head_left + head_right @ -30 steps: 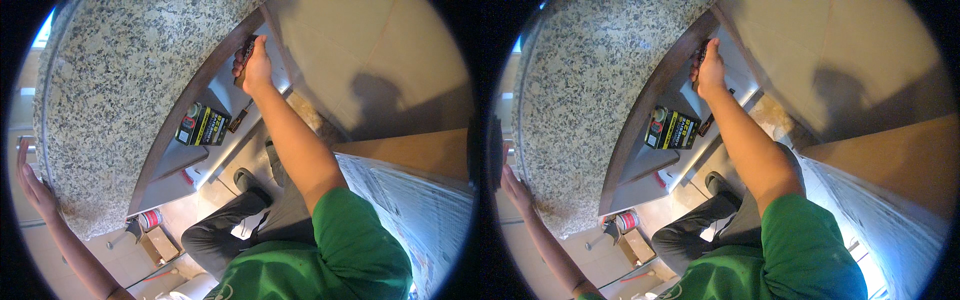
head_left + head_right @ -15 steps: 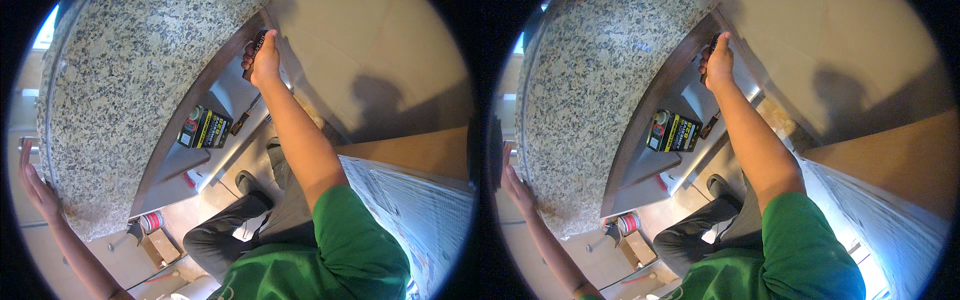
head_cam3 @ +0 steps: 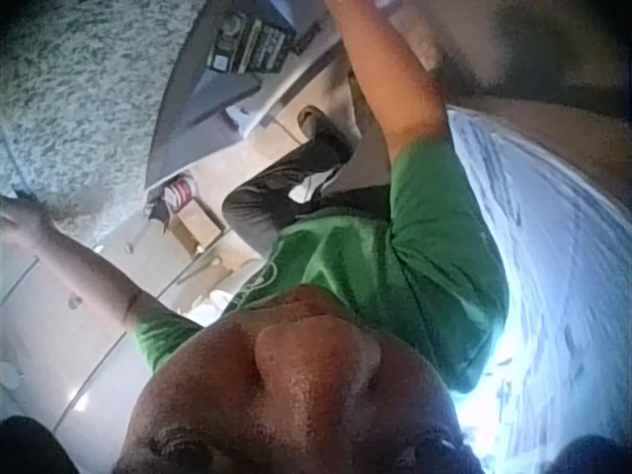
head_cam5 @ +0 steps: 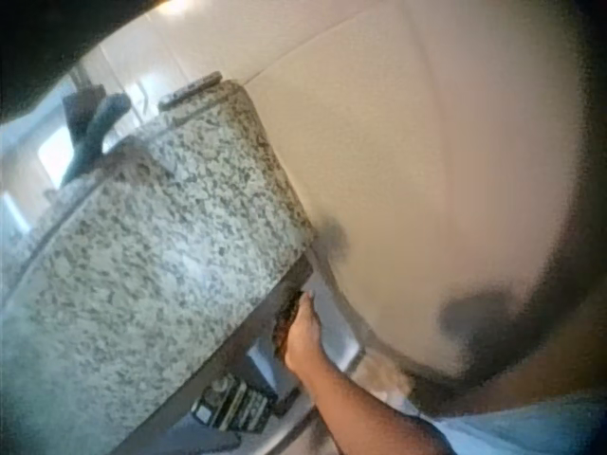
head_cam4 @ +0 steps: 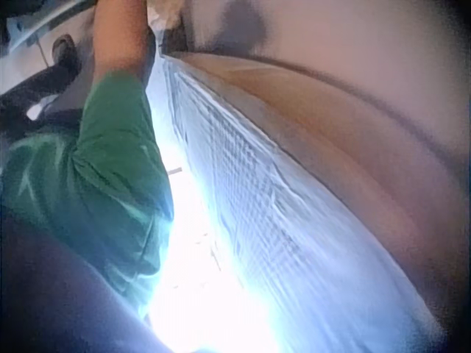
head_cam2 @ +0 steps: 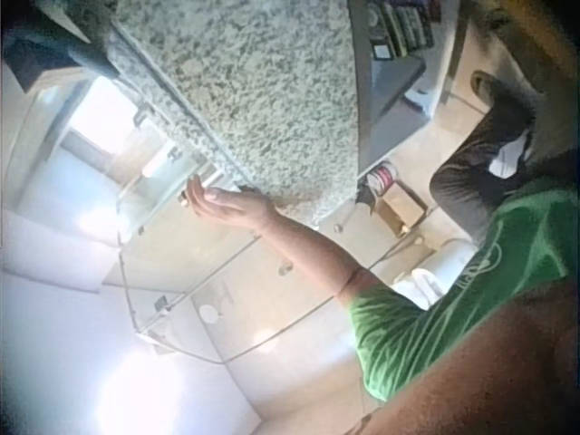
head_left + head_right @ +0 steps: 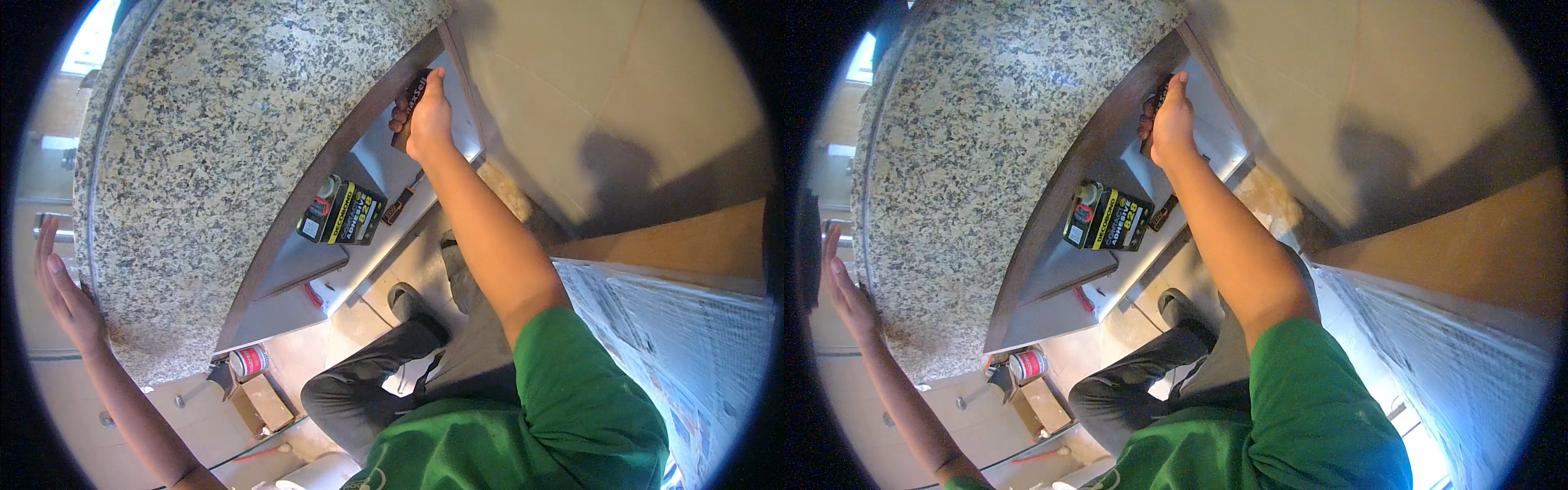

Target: The person sands the edge of a granite countertop with a sanding block and then uses a screwdriver to tighten screws under the vanity. The person works while sitting on the floor.

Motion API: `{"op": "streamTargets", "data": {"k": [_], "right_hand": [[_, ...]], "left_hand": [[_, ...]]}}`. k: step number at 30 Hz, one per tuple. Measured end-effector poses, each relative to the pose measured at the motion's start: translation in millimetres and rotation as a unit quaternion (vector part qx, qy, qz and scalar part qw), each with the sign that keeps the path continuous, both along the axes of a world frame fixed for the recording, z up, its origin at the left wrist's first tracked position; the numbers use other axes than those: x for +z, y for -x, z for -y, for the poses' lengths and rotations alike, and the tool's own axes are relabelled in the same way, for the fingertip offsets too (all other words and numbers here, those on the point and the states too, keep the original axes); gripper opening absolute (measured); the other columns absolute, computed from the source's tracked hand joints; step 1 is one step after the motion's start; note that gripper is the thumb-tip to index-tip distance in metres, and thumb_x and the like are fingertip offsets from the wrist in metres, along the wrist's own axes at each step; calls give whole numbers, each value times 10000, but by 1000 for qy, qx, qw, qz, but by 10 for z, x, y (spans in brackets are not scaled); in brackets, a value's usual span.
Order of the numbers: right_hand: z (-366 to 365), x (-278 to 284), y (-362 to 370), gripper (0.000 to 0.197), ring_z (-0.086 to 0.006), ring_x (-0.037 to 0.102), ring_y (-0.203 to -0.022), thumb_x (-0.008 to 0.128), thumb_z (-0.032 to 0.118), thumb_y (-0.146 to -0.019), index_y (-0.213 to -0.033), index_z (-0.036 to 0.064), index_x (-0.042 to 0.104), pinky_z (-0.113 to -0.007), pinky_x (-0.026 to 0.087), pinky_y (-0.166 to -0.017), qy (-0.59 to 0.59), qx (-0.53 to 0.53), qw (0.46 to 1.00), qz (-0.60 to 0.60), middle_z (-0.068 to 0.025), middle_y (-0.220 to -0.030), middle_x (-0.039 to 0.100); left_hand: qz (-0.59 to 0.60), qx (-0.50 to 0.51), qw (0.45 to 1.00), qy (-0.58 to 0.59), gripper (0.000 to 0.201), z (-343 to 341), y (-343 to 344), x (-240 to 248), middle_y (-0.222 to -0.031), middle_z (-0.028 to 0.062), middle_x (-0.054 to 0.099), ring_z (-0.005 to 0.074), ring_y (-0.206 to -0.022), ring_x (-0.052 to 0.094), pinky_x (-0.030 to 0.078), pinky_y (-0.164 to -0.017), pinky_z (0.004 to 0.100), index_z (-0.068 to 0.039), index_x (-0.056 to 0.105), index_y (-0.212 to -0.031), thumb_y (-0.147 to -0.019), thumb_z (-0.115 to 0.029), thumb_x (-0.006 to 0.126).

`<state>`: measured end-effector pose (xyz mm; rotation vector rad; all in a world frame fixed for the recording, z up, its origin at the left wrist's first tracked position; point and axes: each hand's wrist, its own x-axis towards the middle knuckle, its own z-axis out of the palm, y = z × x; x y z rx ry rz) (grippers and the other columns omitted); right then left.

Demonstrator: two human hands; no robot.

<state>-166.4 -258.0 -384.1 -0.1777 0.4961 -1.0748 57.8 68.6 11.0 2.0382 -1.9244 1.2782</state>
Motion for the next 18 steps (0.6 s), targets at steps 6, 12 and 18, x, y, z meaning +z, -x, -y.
{"op": "streamTargets", "data": {"k": [6, 12, 18], "right_hand": [[44, -21, 39, 599, -171, 395, -493, 323, 692, -1028, -873, 148, 520, -341, 332, -469, 34, 16, 999, -10, -18, -632, 446], [40, 20, 19, 602, -168, 396, -506, 300, 682, -1037, -884, 144, 520, -335, 333, -474, 17, 14, 999, -25, -20, -644, 445], [67, 95, -27, 608, -172, 415, -525, 281, 665, -1045, -878, 131, 519, -336, 339, -477, -12, 5, 999, -43, -26, -651, 447]], "left_hand": [[6, 1, 1000, -1, 567, 13, 16, -14, -1452, 170, 563, 307, -1399, 465, 304, -1185, 433, -3, 597, -1376, -1109, -389, 279], [13, 9, 1000, 2, 569, -1, 25, -21, -1453, 168, 563, 308, -1403, 461, 303, -1186, 436, -11, 602, -1373, -1108, -392, 272], [26, 7, 1000, -12, 568, -12, -50, 33, -1451, 168, 564, 308, -1401, 463, 304, -1185, 436, -16, 605, -1370, -1108, -388, 266]]}}
